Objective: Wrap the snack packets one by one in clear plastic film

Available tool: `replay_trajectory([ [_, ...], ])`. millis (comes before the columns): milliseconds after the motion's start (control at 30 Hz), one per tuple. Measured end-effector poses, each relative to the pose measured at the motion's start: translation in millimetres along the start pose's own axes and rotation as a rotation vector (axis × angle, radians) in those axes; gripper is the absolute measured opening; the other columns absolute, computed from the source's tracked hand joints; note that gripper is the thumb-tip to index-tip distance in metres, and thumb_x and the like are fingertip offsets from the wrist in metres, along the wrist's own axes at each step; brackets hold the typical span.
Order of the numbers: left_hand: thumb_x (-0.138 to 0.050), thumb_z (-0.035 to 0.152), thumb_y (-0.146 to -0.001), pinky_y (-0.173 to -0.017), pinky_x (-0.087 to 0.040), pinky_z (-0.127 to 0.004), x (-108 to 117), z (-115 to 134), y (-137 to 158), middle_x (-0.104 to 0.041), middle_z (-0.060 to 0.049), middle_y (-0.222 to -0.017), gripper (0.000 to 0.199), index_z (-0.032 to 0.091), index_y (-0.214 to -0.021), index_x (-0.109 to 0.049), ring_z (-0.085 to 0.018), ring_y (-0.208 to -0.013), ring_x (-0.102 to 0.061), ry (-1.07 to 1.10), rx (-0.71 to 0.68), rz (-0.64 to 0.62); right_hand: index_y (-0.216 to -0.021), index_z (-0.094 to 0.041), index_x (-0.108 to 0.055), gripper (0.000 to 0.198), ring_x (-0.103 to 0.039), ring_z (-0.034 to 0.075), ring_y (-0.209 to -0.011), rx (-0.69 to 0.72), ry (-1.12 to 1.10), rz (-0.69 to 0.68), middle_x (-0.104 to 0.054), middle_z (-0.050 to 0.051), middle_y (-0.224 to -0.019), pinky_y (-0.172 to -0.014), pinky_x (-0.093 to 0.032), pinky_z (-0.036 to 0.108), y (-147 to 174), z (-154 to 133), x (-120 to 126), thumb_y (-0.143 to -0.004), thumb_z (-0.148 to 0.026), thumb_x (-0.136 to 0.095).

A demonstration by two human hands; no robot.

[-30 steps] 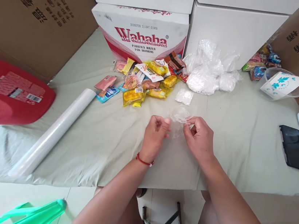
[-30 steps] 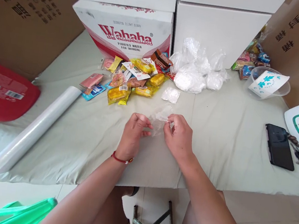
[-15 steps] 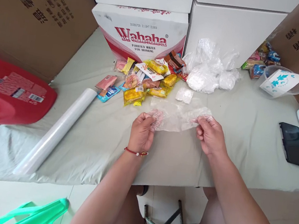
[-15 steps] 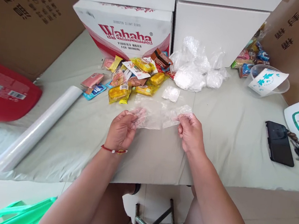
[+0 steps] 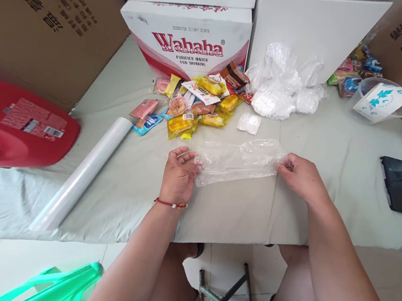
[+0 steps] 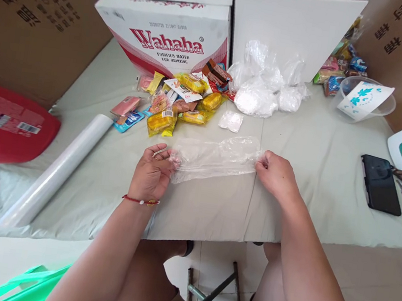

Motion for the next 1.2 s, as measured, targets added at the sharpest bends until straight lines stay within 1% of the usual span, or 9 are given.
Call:
replay_trajectory([
  [200,-0.076,0.045,-0.067,-0.044,-0.028,-0.022,-10,4,6,-0.07,-0.001,-0.087,0.047,0.023,-0.102,-0.053,-0.007,-0.047,-0.049,-0.119,0.052,-0.051,-0.109,-0.025,-0.071,0.028,-0.065,0.017,-0.077,0.051,-0.118,0.013,-0.075,0.002,-0.097,-0.069,-0.047,0.029,2,0,3,-0.084,-0.024,-0.058],
  [333,-0.087,0.039,-0.06,-0.052,-0.032,-0.022,-22,-4,10,-0.066,0.001,-0.072,0.046,0.017,-0.096,-0.068,-0.008,-0.054,-0.048,-0.433,-0.004,-0.247,-0.113,-0.025,-0.073,0.032,-0.067,0.019,-0.077,0.049,-0.106,0.032,-0.076,0.003,-0.095,-0.074,-0.051,0.033,0,5,5,-0.085,-0.024,-0.057],
  [500,-0.08,0.034,-0.067,-0.06,-0.036,-0.024,-25,-9,14,-0.063,0.002,-0.069,0.023,0.016,-0.079,-0.071,-0.01,-0.063,-0.049,-0.535,-0.099,-0.306,-0.103,-0.024,-0.073,0.022,-0.07,0.023,-0.09,0.029,-0.169,0.256,-0.075,0.005,-0.102,-0.086,-0.054,0.038,-8,21,24,-0.086,-0.026,-0.059],
  [667,-0.078,0.031,-0.073,-0.061,-0.036,-0.024,-30,-2,18,-0.062,0.002,-0.074,0.018,0.018,-0.082,-0.07,-0.01,-0.063,-0.047,-0.433,-0.214,-0.278,-0.126,-0.029,-0.058,0.041,-0.07,0.017,-0.081,0.014,-0.424,0.512,-0.059,0.008,-0.132,-0.073,-0.057,0.034,-2,22,37,-0.087,-0.034,-0.065],
  [733,-0.077,0.031,-0.076,-0.061,-0.037,-0.024,-32,-1,20,-0.061,0.002,-0.074,0.016,0.019,-0.083,-0.069,-0.01,-0.063,-0.047,-0.403,-0.258,-0.238,-0.121,-0.029,-0.056,0.036,-0.067,0.017,-0.082,0.055,-0.506,0.6,-0.059,0.008,-0.127,-0.066,-0.055,0.031,7,12,38,-0.089,-0.04,-0.066],
  [800,-0.075,0.03,-0.079,-0.062,-0.038,-0.025,-33,0,24,-0.062,0.002,-0.075,0.013,0.02,-0.084,-0.068,-0.011,-0.064,-0.049,-0.404,-0.299,-0.184,-0.104,-0.026,-0.06,0.026,-0.06,0.016,-0.072,0.112,-0.596,0.491,-0.063,0.004,-0.1,-0.058,-0.049,0.028,10,-6,24,-0.091,-0.049,-0.063],
  [867,-0.073,0.028,-0.082,-0.064,-0.041,-0.026,-37,2,33,-0.064,0.0,-0.079,0.008,0.021,-0.084,-0.069,-0.013,-0.068,-0.053,-0.441,-0.37,-0.146,-0.089,-0.024,-0.06,0.037,-0.052,0.013,-0.059,0.124,-0.732,0.219,-0.057,0.0,-0.076,-0.049,-0.042,0.026,10,-26,-3,-0.091,-0.061,-0.061],
  [967,-0.072,0.02,-0.082,-0.067,-0.043,-0.027,-49,8,54,-0.064,-0.001,-0.082,0.004,0.024,-0.083,-0.072,-0.016,-0.072,-0.055,-0.539,-0.535,-0.177,-0.083,-0.023,-0.057,0.056,-0.048,0.011,-0.051,0.027,-0.981,-0.083,-0.054,-0.001,-0.069,-0.041,-0.035,0.024,14,-45,-35,-0.084,-0.079,-0.057],
  [1200,-0.068,0.014,-0.083,-0.07,-0.047,-0.031,-77,-9,93,-0.07,-0.007,-0.091,0.016,0.028,-0.086,-0.077,-0.018,-0.073,-0.059,-0.67,-0.71,-0.472,-0.081,-0.023,-0.052,0.057,-0.05,0.009,-0.053,-0.085,-1.116,-0.092,-0.053,-0.004,-0.07,-0.039,-0.035,0.02,8,-41,-38,-0.073,-0.074,-0.075],
])
Point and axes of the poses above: each hand's wrist, its own y-axis away from the middle knuckle, its own x-axis out of the back of the hand, z = x × y, the point moved 8 cm from there along -y, towards the middle knuckle
